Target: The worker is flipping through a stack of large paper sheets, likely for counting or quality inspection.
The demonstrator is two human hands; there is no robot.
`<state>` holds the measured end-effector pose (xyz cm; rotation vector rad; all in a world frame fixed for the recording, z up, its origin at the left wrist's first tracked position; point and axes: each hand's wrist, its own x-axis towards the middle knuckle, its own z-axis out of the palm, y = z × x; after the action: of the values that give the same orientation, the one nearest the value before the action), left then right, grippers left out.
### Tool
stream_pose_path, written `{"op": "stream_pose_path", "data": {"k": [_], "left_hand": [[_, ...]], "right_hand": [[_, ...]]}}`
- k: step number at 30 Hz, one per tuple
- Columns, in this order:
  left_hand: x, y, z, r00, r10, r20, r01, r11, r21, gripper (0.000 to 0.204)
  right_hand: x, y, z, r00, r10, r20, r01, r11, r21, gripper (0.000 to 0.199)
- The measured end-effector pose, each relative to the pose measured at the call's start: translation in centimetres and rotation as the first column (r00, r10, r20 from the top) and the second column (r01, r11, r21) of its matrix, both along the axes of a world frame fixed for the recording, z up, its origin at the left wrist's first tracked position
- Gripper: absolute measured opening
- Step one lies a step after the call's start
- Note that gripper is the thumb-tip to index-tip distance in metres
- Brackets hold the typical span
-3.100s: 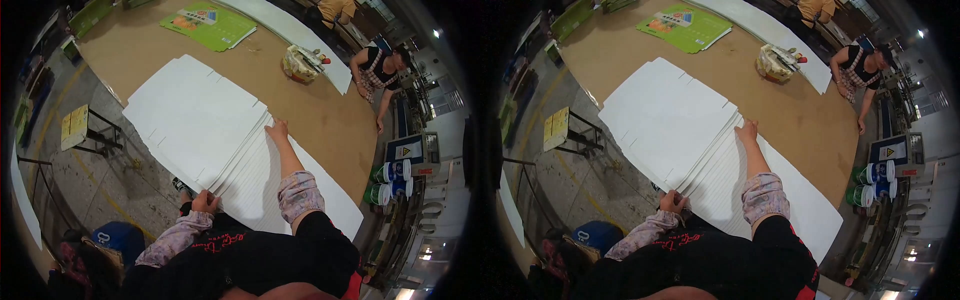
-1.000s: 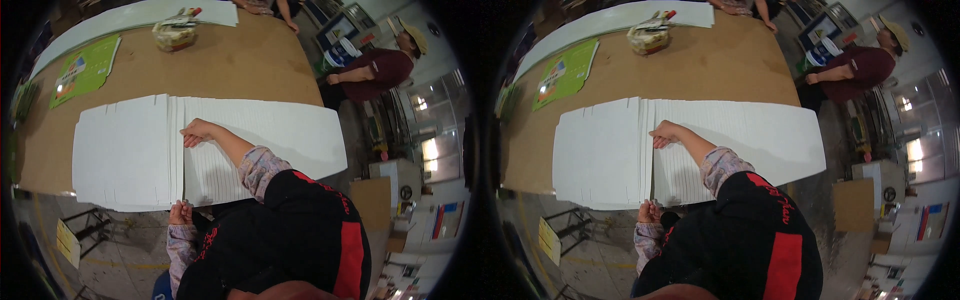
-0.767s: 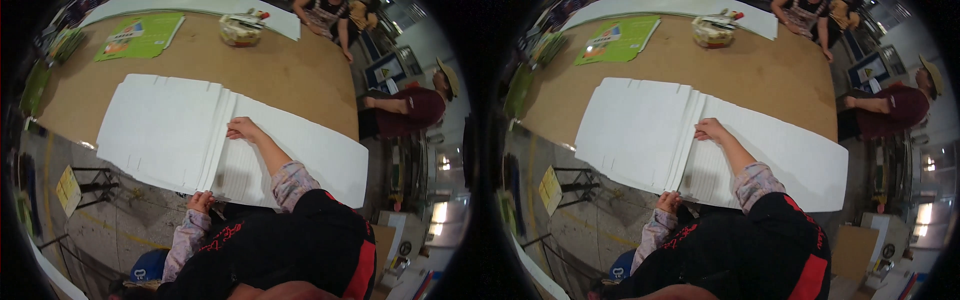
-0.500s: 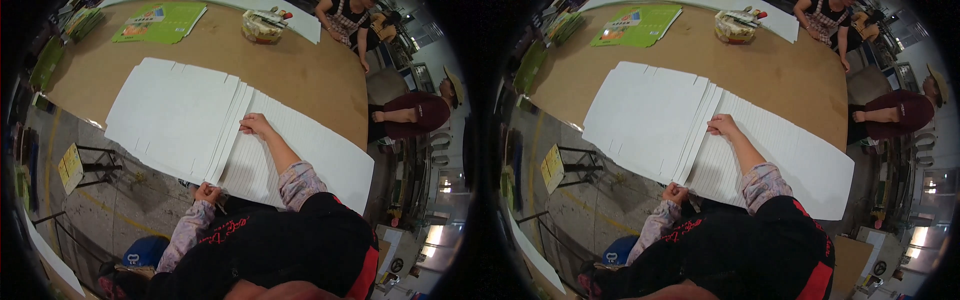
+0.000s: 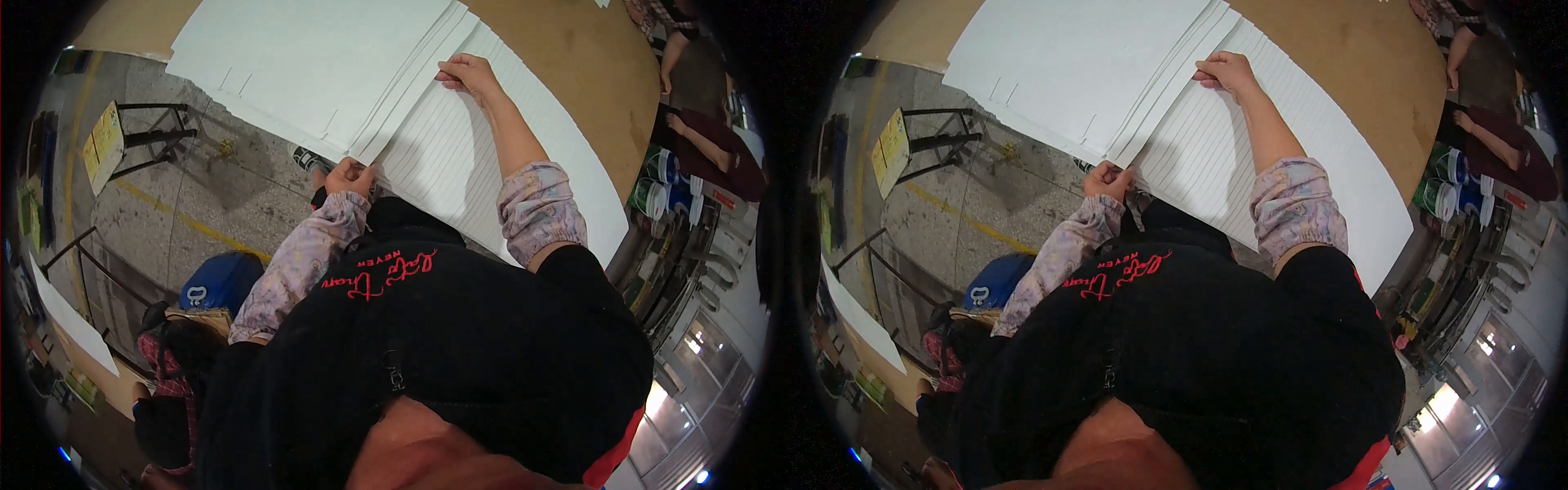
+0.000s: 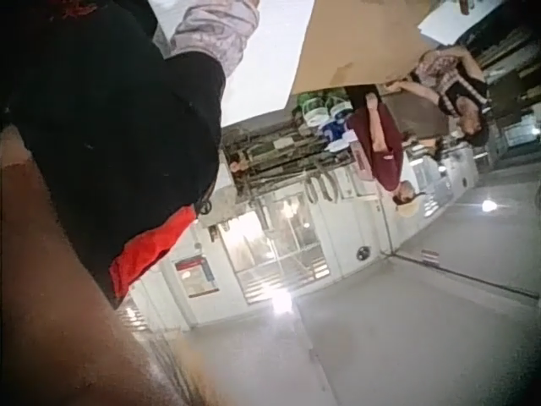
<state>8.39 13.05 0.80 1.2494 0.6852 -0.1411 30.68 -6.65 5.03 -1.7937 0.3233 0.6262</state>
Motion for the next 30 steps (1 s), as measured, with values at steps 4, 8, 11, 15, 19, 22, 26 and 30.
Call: {"op": "stream_pose_path", "data": {"k": [4, 8, 11, 15, 19, 22, 26, 30], "left_hand": [[-0.4, 0.1, 0.6, 0.998, -0.020, -0.064, 0.023, 0.999, 0.039, 0.014], [-0.7, 0.3, -0.9, 0.996, -0.062, -0.061, 0.067, 0.994, 0.086, 0.017], [-0.8, 0.4, -1.5, 0.992, -0.117, -0.050, 0.127, 0.950, 0.284, 0.017], [-0.9, -0.2, -1.9, 0.998, -0.042, 0.043, 0.035, 0.986, 0.166, 0.020], [-0.7, 0.0, -0.2, 0.999, -0.042, -0.017, 0.043, 0.993, 0.109, 0.025], [-0.6, 0.0, 0.1, 0.999, 0.001, -0.036, 0.000, 1.000, 0.029, 0.026], [-0.6, 0.2, -0.4, 0.999, -0.025, -0.033, 0.028, 0.995, 0.094, 0.026], [-0.5, 0.3, -0.3, 0.998, -0.054, -0.043, 0.059, 0.991, 0.117, 0.026]], "right_hand": [[-0.6, 0.2, -0.1, 0.999, 0.016, 0.028, -0.016, 1.000, -0.013, 0.014], [-0.9, 0.8, -0.1, 0.999, -0.014, 0.052, 0.016, 0.999, -0.047, 0.013], [-0.9, 1.1, 0.0, 0.998, -0.028, 0.063, 0.033, 0.996, -0.079, 0.012], [-0.7, 0.8, -0.4, 0.998, -0.029, 0.052, 0.032, 0.998, -0.053, 0.011], [-0.7, 0.9, -0.2, 0.997, -0.056, 0.055, 0.058, 0.998, -0.025, 0.011], [-0.9, 1.0, -0.3, 0.993, -0.098, 0.062, 0.099, 0.995, -0.005, 0.011], [-0.8, 1.3, 0.0, 0.992, -0.125, 0.038, 0.125, 0.992, 0.001, 0.011], [-0.6, 1.3, 0.5, 0.995, -0.095, 0.000, 0.095, 0.995, -0.018, 0.011]]}}
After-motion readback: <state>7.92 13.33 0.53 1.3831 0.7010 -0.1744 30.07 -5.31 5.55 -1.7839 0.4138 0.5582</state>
